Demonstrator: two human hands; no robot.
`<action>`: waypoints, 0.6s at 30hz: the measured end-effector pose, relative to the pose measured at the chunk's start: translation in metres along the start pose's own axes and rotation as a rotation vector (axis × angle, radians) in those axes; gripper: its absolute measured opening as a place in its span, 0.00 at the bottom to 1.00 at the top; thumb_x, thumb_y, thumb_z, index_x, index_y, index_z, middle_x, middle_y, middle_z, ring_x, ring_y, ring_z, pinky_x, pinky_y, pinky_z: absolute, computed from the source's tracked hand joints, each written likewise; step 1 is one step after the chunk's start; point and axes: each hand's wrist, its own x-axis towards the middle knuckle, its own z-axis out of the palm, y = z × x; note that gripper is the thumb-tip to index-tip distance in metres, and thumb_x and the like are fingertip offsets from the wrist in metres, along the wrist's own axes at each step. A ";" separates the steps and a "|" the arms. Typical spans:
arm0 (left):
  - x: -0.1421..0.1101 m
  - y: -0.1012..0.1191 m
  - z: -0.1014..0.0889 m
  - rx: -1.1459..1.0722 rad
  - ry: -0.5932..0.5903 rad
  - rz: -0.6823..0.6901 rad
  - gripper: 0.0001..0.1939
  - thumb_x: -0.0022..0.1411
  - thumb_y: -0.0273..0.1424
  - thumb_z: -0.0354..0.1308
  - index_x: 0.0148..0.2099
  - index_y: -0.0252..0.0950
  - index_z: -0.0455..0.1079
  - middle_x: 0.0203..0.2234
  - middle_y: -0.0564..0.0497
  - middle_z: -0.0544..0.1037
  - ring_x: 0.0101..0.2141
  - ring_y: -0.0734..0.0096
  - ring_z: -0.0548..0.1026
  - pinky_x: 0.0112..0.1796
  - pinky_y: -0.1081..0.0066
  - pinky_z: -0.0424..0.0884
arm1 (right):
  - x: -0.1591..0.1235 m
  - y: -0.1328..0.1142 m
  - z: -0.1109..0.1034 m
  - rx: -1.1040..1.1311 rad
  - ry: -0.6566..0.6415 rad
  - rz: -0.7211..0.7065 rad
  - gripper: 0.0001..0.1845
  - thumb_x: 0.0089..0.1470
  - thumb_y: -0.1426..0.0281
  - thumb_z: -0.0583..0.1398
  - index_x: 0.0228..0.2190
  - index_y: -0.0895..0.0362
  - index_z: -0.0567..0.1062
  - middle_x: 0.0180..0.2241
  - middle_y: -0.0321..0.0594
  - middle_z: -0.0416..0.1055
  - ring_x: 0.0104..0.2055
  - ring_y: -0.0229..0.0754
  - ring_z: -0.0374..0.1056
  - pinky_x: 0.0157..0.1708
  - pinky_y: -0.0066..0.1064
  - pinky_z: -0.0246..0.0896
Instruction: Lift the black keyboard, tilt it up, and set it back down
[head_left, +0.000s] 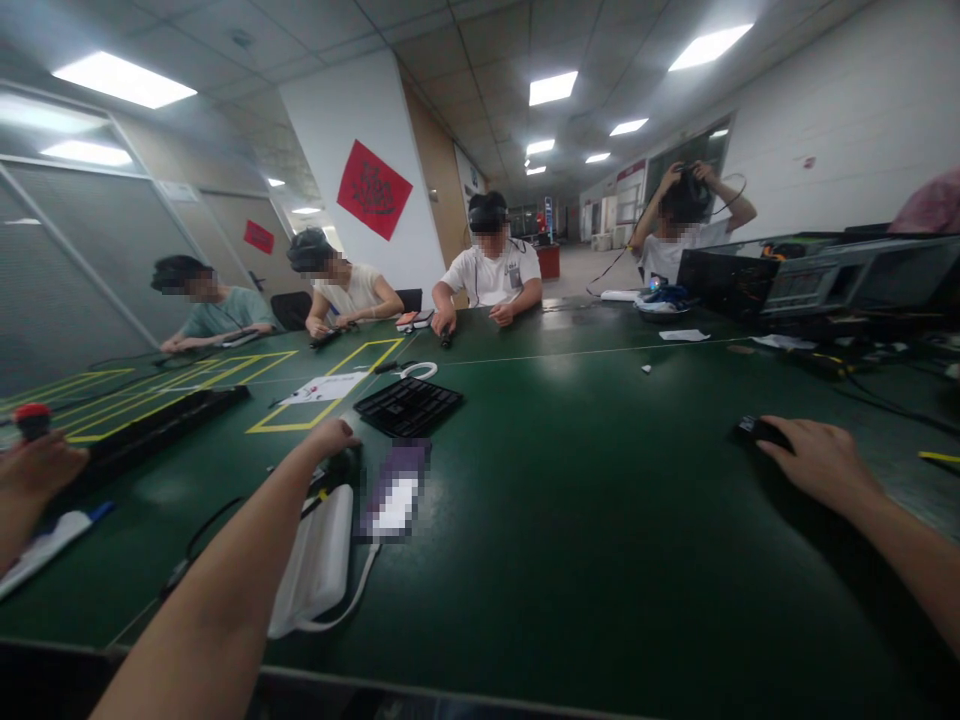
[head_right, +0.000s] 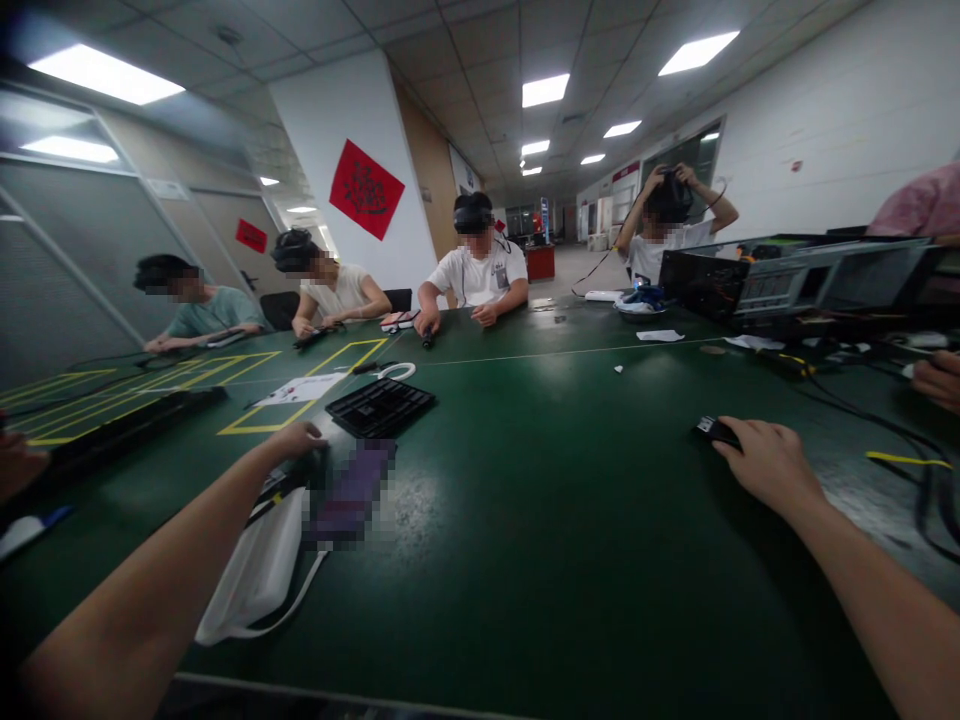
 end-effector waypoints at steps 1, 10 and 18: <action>-0.001 0.001 0.001 0.005 -0.018 -0.009 0.06 0.42 0.24 0.62 0.18 0.32 0.68 0.16 0.45 0.72 0.27 0.53 0.75 0.30 0.65 0.70 | 0.000 0.000 0.000 0.002 0.007 0.000 0.29 0.53 0.64 0.46 0.50 0.68 0.68 0.50 0.59 0.68 0.54 0.56 0.62 0.55 0.46 0.51; -0.002 0.008 0.003 -0.172 0.010 -0.084 0.03 0.43 0.21 0.57 0.21 0.32 0.68 0.14 0.49 0.69 0.26 0.59 0.76 0.28 0.68 0.73 | 0.002 0.001 0.002 -0.020 0.004 -0.015 0.28 0.54 0.64 0.46 0.49 0.67 0.68 0.49 0.58 0.69 0.53 0.56 0.63 0.54 0.46 0.52; 0.005 0.046 0.005 -0.434 0.112 -0.086 0.05 0.52 0.22 0.57 0.33 0.25 0.71 0.20 0.50 0.73 0.24 0.74 0.72 0.27 0.76 0.71 | 0.000 0.000 0.002 -0.006 0.028 -0.015 0.28 0.53 0.64 0.46 0.49 0.68 0.68 0.49 0.58 0.69 0.53 0.55 0.63 0.54 0.45 0.52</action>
